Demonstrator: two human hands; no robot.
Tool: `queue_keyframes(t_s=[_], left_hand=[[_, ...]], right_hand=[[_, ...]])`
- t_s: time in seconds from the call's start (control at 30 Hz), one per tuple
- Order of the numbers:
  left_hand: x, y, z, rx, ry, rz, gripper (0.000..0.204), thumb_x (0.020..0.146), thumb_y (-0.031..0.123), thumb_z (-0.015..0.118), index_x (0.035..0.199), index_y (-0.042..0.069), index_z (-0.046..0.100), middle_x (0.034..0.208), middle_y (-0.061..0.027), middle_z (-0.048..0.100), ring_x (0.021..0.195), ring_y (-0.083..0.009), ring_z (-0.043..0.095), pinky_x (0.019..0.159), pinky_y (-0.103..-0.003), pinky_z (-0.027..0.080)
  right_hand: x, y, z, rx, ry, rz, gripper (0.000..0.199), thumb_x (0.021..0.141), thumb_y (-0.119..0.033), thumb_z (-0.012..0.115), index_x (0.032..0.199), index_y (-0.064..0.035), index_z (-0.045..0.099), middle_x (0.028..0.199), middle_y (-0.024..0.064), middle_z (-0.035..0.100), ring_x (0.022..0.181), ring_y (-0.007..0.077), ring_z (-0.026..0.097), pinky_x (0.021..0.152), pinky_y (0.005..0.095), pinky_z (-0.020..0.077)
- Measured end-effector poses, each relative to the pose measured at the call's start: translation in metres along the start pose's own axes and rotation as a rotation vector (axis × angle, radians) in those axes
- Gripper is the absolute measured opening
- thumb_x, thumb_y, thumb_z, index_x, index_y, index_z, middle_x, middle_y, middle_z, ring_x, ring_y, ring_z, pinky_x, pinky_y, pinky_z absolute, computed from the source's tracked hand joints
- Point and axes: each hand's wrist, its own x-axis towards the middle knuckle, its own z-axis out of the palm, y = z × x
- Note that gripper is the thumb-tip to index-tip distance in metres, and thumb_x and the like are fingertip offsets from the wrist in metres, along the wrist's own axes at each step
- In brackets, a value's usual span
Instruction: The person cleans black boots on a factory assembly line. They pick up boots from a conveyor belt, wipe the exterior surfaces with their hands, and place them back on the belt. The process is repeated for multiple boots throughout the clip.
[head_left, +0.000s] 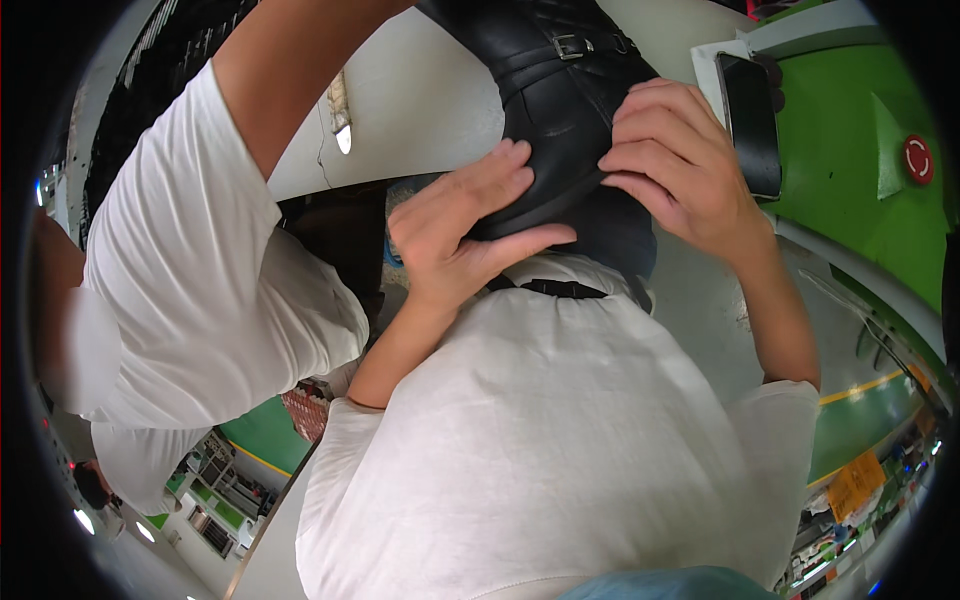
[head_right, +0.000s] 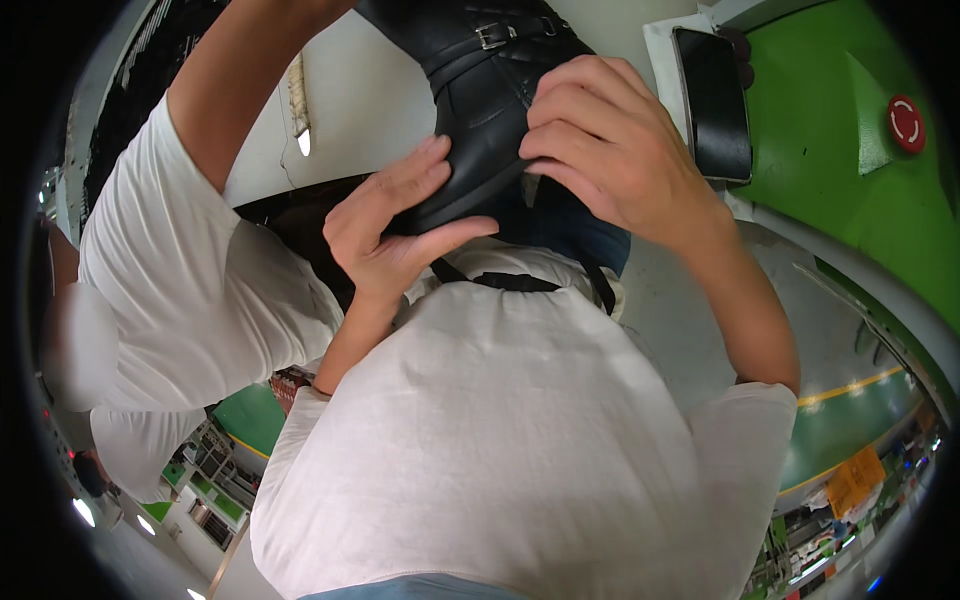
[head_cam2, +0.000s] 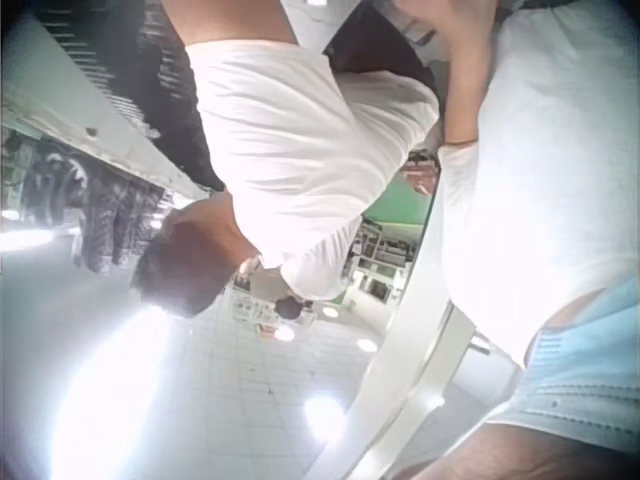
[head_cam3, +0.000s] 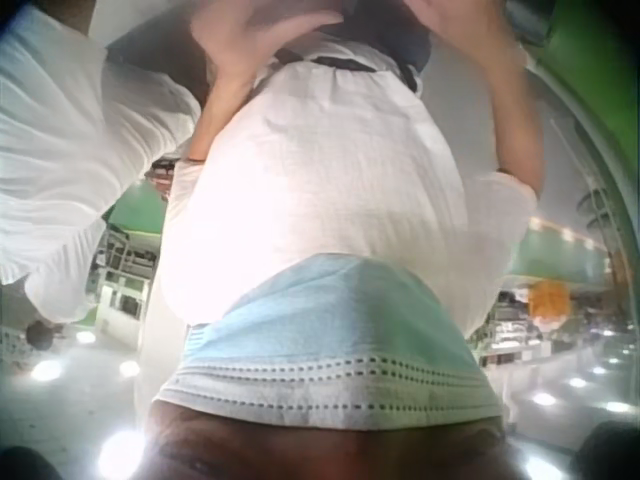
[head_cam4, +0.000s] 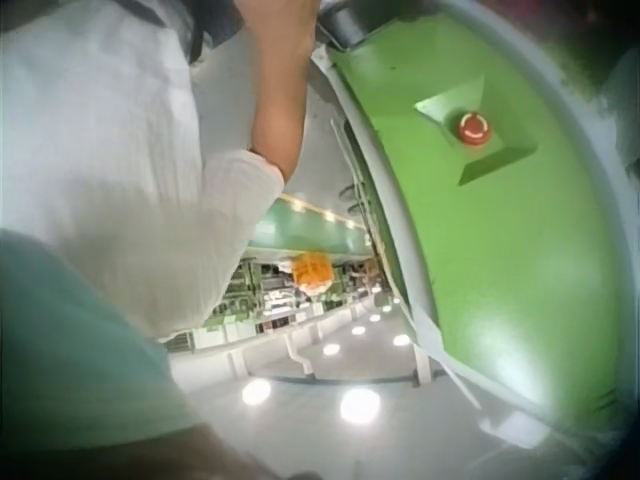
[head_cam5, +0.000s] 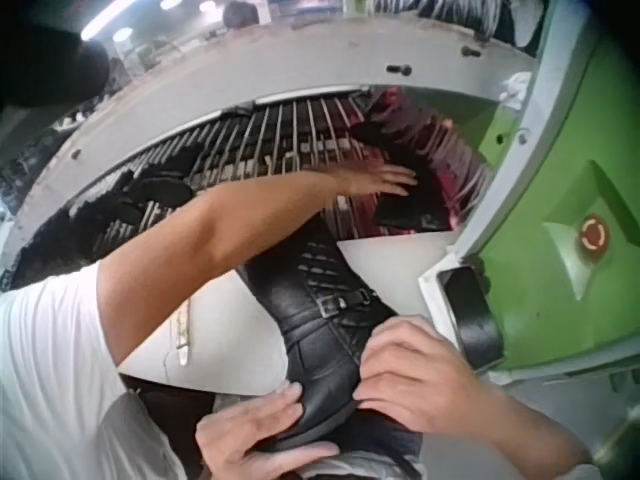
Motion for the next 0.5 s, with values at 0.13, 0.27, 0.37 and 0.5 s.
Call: queue_keyframes(t_s=[0.13, 0.27, 0.37, 0.5], left_hand=[[-0.012, -0.004, -0.005, -0.071, -0.038, 0.001, 0.06, 0.06, 0.026, 0.111, 0.101, -0.006, 0.082, 0.114, -0.0316, 0.083, 0.114, -0.0379, 0.083, 0.098, -0.044, 0.068], [-0.007, -0.009, -0.012, -0.127, -0.064, -0.064, 0.061, 0.059, 0.026, 0.112, 0.102, -0.007, 0.082, 0.114, -0.0314, 0.082, 0.114, -0.0394, 0.083, 0.099, -0.046, 0.067], [-0.009, -0.009, -0.016, -0.142, -0.1, -0.073, 0.062, 0.059, 0.025, 0.112, 0.103, -0.007, 0.082, 0.115, -0.0315, 0.082, 0.115, -0.0401, 0.083, 0.1, -0.046, 0.067], [-0.003, -0.013, -0.02, -0.161, -0.126, -0.071, 0.064, 0.057, 0.025, 0.112, 0.103, -0.007, 0.082, 0.115, -0.0312, 0.082, 0.115, -0.0401, 0.082, 0.101, -0.047, 0.067]], right_hand=[[0.012, -0.007, -0.01, 0.074, -0.103, 0.018, 0.035, 0.072, -0.012, 0.094, 0.101, -0.0076, 0.075, 0.11, 0.0048, 0.074, 0.109, 0.0299, 0.072, 0.091, 0.0447, 0.0552], [0.019, -0.004, -0.011, 0.095, -0.116, 0.128, 0.052, 0.068, -0.019, 0.097, 0.115, -0.01, 0.075, 0.11, 0.0021, 0.077, 0.105, 0.0271, 0.074, 0.091, 0.0423, 0.0552], [0.02, -0.001, -0.015, 0.145, -0.162, 0.213, 0.067, 0.064, -0.023, 0.1, 0.125, -0.012, 0.075, 0.11, -0.0005, 0.08, 0.1, 0.0256, 0.075, 0.091, 0.0403, 0.0553], [0.015, 0.007, -0.009, 0.225, -0.095, 0.224, 0.073, 0.063, -0.025, 0.102, 0.13, -0.0123, 0.075, 0.114, -0.0014, 0.081, 0.1, 0.0244, 0.075, 0.088, 0.039, 0.0569]])
